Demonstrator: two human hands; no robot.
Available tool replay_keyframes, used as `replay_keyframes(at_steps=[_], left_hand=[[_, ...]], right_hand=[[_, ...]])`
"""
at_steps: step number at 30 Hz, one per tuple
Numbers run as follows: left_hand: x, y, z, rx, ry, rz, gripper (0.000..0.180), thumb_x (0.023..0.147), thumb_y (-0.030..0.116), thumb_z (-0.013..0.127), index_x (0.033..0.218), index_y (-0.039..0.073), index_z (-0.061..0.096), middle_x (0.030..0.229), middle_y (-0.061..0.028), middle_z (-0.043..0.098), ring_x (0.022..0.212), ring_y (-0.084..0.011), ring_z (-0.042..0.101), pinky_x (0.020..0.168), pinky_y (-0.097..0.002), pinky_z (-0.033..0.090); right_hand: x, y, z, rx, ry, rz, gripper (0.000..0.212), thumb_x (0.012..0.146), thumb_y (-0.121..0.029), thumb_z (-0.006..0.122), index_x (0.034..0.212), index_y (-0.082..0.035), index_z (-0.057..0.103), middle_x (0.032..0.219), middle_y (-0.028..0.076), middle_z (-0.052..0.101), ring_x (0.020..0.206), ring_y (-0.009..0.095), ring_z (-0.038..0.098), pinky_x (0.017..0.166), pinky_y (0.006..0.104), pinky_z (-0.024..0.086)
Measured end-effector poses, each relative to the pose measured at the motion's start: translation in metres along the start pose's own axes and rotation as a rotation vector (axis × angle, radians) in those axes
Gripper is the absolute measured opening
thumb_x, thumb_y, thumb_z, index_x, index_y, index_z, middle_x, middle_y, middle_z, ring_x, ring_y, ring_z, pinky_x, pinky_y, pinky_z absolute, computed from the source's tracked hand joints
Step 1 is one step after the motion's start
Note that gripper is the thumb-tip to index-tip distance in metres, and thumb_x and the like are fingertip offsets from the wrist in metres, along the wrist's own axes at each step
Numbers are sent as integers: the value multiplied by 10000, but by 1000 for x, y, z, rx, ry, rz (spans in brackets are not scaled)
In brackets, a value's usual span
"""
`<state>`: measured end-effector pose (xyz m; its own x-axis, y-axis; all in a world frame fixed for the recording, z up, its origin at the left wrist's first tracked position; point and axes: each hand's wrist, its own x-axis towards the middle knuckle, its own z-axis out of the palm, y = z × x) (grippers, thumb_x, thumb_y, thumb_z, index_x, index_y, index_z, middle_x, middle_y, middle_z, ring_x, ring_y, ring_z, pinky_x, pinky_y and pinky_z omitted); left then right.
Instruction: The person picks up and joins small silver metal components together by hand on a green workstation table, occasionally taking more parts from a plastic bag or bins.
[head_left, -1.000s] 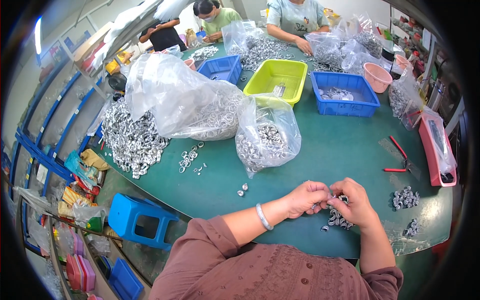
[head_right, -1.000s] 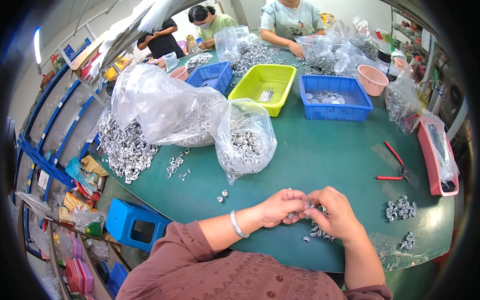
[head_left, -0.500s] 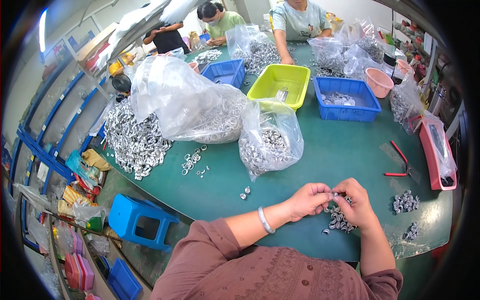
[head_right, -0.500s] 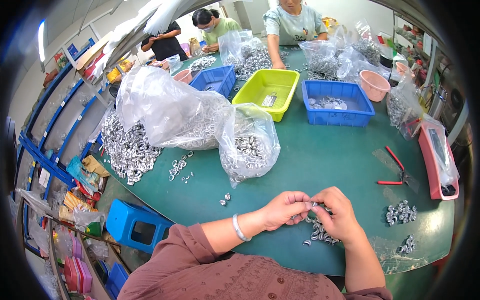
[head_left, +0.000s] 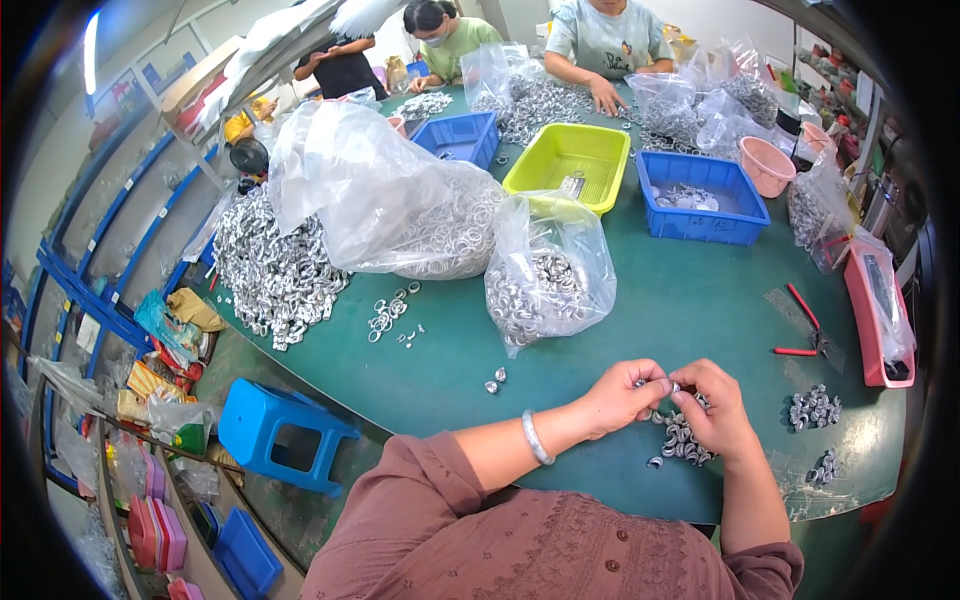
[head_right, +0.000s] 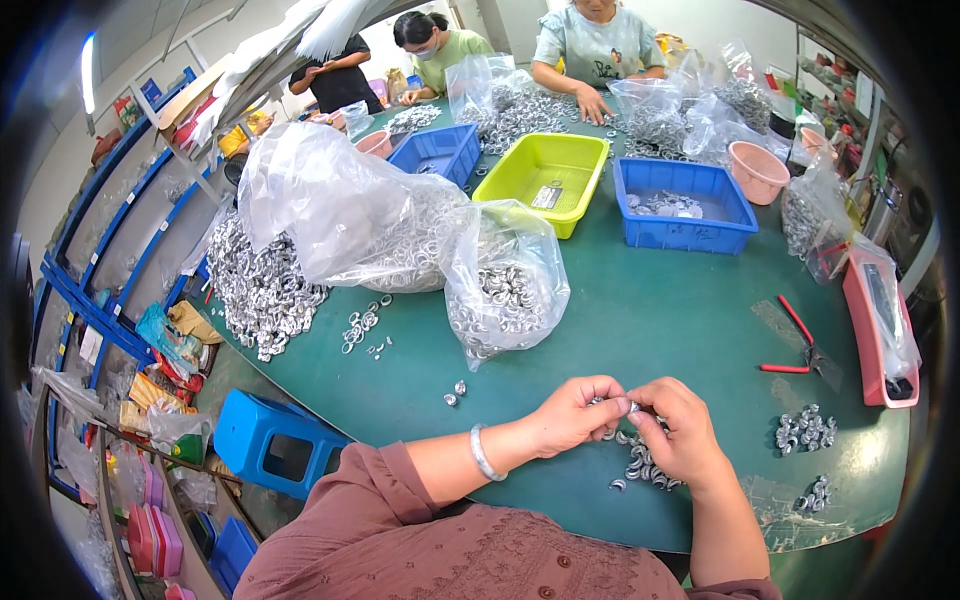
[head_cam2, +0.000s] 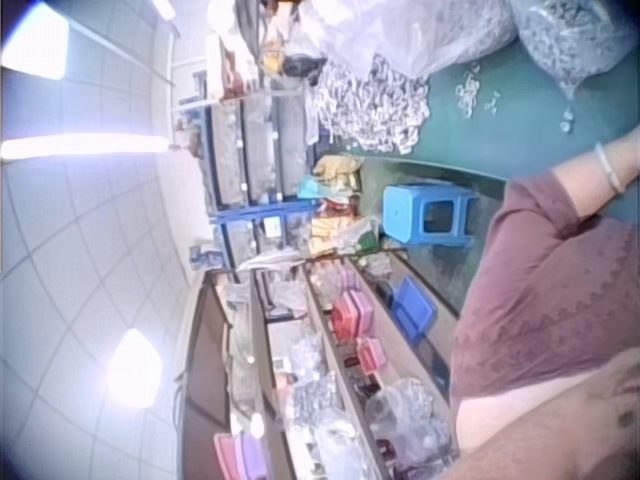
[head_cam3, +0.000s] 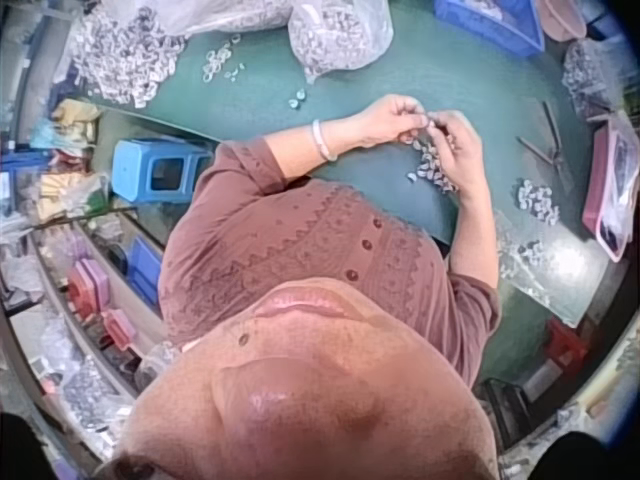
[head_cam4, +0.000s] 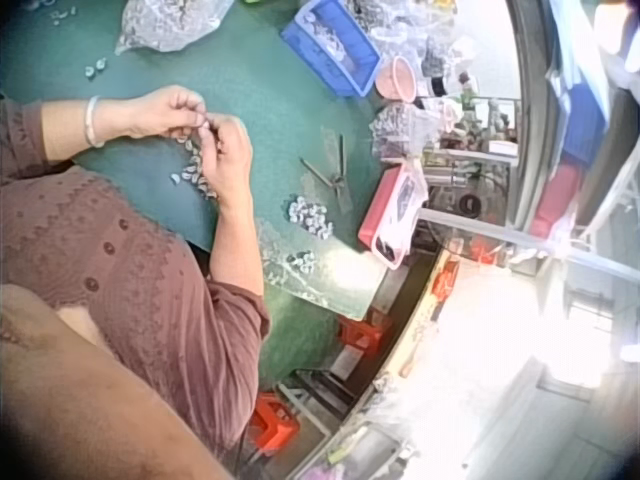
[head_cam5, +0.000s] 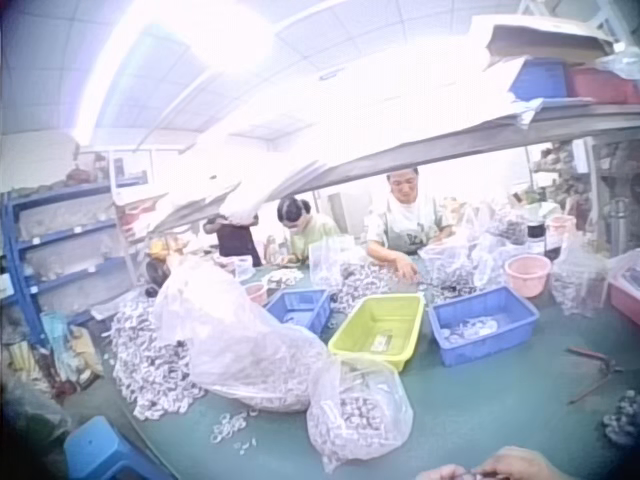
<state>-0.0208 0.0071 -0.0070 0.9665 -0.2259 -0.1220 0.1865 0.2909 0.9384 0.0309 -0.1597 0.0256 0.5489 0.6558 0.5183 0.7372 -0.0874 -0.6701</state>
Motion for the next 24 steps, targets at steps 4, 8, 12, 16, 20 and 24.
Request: replay_keyframes(at_steps=[4,8,12,16,20,24], left_hand=[[0,-2,-1,-6,-7,19,101,878,146,510,836,67,555,672,29,495,575,-37,446,509,-171,366],[1,-4,-1,19,5,-7,97,878,141,507,838,67,557,669,32,491,574,-35,439,509,-174,367],[-2,0,0,156,3,100,99,870,127,514,881,47,573,699,24,519,603,-39,460,531,-187,383],[0,-5,0,392,31,398,101,837,104,565,890,24,594,730,9,551,645,-58,505,568,-213,413],[0,-4,0,468,52,524,93,820,101,598,865,20,606,734,1,556,655,-66,520,580,-227,424],[-2,-5,1,430,69,522,72,825,74,599,867,17,610,759,-9,560,655,-58,518,572,-213,414]], right_hand=[[-1,-4,2,27,9,51,172,699,30,615,864,-4,581,761,98,587,648,228,557,569,304,447],[0,-3,1,5,-19,29,153,714,35,607,862,-3,592,755,93,585,644,208,561,571,281,449],[-1,-3,0,59,42,124,118,734,35,598,846,-1,597,751,84,585,651,173,564,579,260,446],[-2,0,0,97,65,161,110,739,36,596,843,2,596,747,78,583,651,154,561,578,257,443],[-2,-2,-2,124,40,185,131,732,36,593,858,2,598,744,73,578,664,152,559,596,254,443],[-2,-4,-5,211,13,204,177,724,42,578,894,-1,601,773,71,574,710,152,558,633,252,440]])
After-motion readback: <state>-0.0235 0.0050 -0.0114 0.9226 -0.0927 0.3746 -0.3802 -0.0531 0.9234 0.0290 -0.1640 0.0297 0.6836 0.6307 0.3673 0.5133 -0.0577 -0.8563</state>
